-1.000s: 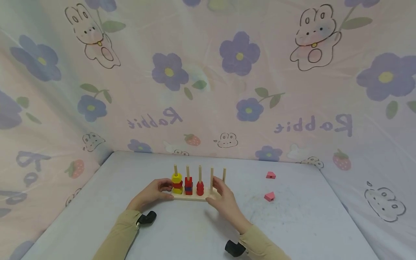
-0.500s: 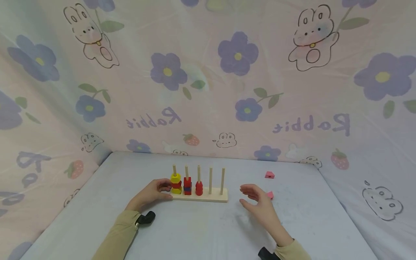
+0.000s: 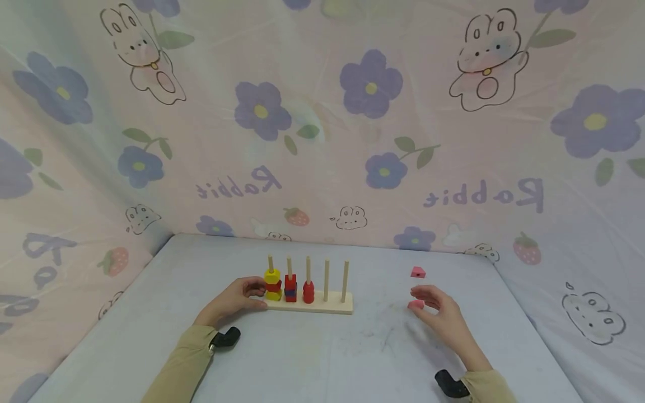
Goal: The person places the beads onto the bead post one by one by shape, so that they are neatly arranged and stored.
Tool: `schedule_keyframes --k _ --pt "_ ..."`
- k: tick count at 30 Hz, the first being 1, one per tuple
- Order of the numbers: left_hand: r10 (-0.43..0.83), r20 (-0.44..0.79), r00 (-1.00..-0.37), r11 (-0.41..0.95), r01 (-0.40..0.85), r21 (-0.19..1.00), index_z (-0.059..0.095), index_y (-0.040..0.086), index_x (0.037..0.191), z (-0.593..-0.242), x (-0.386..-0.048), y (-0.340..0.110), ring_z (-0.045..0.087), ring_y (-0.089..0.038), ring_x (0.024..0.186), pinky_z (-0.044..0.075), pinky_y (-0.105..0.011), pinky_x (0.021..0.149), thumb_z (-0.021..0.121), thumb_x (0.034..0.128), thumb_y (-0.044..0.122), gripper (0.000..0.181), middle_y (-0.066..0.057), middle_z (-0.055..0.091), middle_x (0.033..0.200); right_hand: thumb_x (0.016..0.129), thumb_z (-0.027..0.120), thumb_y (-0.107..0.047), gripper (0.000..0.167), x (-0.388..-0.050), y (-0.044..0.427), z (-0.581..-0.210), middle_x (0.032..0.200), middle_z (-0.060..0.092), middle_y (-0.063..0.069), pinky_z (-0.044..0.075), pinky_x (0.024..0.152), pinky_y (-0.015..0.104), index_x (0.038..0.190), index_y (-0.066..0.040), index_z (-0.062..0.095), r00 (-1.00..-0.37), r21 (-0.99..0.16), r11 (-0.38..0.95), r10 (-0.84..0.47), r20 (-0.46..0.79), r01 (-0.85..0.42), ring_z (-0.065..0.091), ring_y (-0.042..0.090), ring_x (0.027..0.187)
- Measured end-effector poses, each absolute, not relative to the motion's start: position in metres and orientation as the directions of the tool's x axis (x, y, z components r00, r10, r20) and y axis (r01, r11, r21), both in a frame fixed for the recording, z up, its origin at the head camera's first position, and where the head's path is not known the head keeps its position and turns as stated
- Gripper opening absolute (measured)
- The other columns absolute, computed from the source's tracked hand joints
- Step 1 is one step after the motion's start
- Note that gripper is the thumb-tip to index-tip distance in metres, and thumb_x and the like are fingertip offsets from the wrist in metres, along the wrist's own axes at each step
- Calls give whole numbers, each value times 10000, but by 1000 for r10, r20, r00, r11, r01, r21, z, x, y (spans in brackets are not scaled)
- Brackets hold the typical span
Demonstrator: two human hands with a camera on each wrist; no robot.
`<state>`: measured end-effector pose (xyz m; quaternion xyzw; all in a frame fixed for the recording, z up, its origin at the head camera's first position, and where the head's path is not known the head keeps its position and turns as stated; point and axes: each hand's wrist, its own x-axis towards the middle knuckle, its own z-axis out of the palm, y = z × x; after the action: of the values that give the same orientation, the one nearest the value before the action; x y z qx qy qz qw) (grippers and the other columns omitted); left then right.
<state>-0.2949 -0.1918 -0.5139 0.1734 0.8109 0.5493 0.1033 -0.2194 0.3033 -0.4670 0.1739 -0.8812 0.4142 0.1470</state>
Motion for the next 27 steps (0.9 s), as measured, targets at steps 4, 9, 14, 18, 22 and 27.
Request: schedule_keyframes --k 4,9,14,18,22,27 --pt "388 21 -922 335 162 928 581 30 1223 -514 -295 -191 553 -229 1002 477 -316 917 821 751 112 536 -64 590 1149 846 733 -95 359 -226 313 -476 1105 653 109 476 874 226 1177 -47 602 -910 -634 660 -209 358 -402 599 187 1026" --pt "395 29 -918 321 168 932 569 14 1233 -514 -294 -191 554 -233 1007 478 -331 921 811 758 86 538 -71 586 1160 811 761 -77 386 -232 318 -482 1101 661 56 470 894 402 1169 -52 620 -922 -580 725 -213 324 -372 578 250 1054" --pt "394 31 -919 327 172 929 571 15 1230 -515 -295 -192 559 -221 1008 477 -318 923 819 754 109 546 -74 587 1165 768 768 9 418 -240 320 -484 1101 660 38 448 900 491 1156 -67 631 -908 -533 746 -241 342 -399 561 289 1078" --pt "392 35 -919 332 177 927 575 24 1227 -514 -295 -193 561 -214 1009 477 -295 917 822 753 127 544 -69 588 1171 743 762 63 423 -251 324 -488 1075 666 16 462 889 482 1127 -70 643 -889 -490 755 -273 368 -435 574 245 1052" --pt "397 40 -917 329 183 926 577 19 1221 -515 -295 -192 561 -219 1008 479 -288 908 818 757 124 533 -73 588 1168 760 749 63 367 -260 327 -491 1027 676 3 494 861 453 1091 -65 656 -883 -468 763 -290 368 -445 607 224 983" --pt "406 34 -913 317 175 932 575 16 1224 -514 -295 -192 561 -225 1022 474 -308 919 817 758 122 537 -78 587 1179 805 746 -19 297 -264 328 -486 1030 669 49 508 842 467 1088 -49 660 -914 -534 747 -262 311 -396 612 291 978"
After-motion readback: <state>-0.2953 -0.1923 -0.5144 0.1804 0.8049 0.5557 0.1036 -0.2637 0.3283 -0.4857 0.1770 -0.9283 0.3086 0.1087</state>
